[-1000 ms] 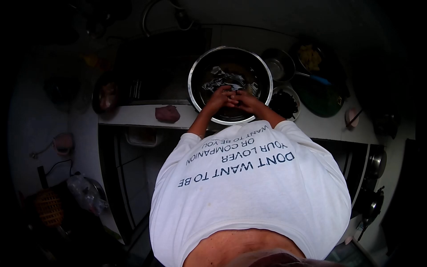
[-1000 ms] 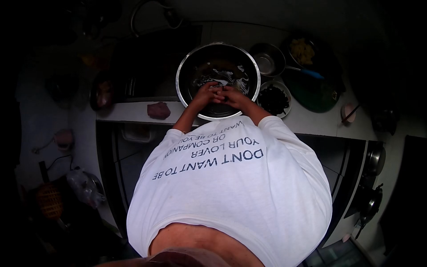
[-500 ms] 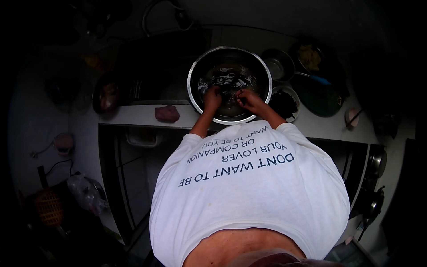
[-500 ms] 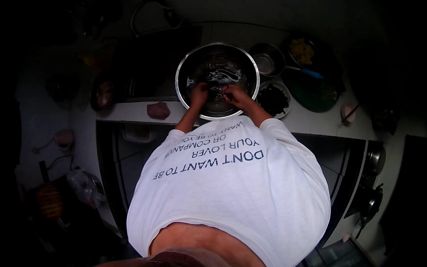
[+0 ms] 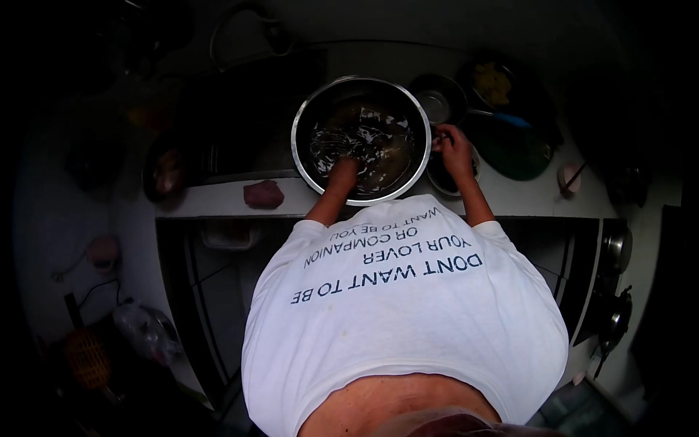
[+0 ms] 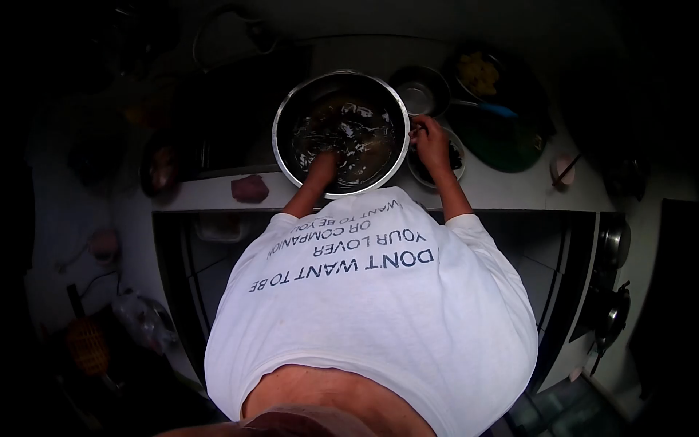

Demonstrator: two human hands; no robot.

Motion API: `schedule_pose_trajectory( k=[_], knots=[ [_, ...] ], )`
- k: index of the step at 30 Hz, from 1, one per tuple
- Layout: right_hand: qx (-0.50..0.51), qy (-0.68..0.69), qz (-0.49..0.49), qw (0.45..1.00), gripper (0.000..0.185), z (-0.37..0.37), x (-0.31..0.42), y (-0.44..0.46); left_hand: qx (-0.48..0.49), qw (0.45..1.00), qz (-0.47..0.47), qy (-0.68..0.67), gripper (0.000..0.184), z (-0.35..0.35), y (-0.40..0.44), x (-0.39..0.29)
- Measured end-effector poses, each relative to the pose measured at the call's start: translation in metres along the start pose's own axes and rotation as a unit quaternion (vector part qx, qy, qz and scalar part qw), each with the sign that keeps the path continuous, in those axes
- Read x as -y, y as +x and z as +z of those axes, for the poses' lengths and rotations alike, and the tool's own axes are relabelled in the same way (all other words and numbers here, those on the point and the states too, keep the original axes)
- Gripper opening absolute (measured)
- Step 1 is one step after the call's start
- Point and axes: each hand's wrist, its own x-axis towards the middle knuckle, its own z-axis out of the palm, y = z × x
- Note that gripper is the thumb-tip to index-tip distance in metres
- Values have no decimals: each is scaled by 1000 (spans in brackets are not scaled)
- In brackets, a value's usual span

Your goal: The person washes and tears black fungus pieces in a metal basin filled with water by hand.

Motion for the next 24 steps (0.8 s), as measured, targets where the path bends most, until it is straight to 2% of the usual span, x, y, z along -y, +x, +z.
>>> schedule_pose_trajectory(
  k=[1,4,5,8,11,14,17,18,19,20,21,22,24],
  knots=[
    [-34,-37,1,999,22,-10,1,-3,22,1000,-7,-6,19,1,1,0],
    [1,-292,-133,947,22,-32,-39,-9,55,999,-1,0,18,1,3,1],
    [76,-297,-22,952,24,-38,-53,-12,60,998,5,6,18,1,2,2],
    [0,-248,34,968,27,-47,-59,-16,73,997,39,-8,17,1,3,3],
    [-41,-233,35,971,27,-61,-58,-8,9,998,21,-60,17,2,3,2],
    [-41,-219,66,973,25,-64,-40,-5,8,981,32,-192,16,-7,2,3],
    [-6,34,117,993,22,-34,-14,2,-13,956,21,-294,17,2,7,11],
    [26,-6,74,997,22,-16,-17,4,14,932,-23,-360,18,-1,8,9],
    [83,63,89,991,21,2,6,2,41,902,-67,-424,19,-7,8,5],
    [127,-25,19,991,23,20,19,-1,69,865,-110,-484,19,-13,8,2],
    [174,-68,-13,982,24,37,37,-5,81,850,-89,-514,18,-21,6,0],
    [211,-68,-48,974,26,64,14,-3,82,835,-100,-536,19,-27,4,-2],
    [258,-163,-97,947,33,103,0,-7,80,802,-126,-578,21,-33,2,-4]
  ],
)
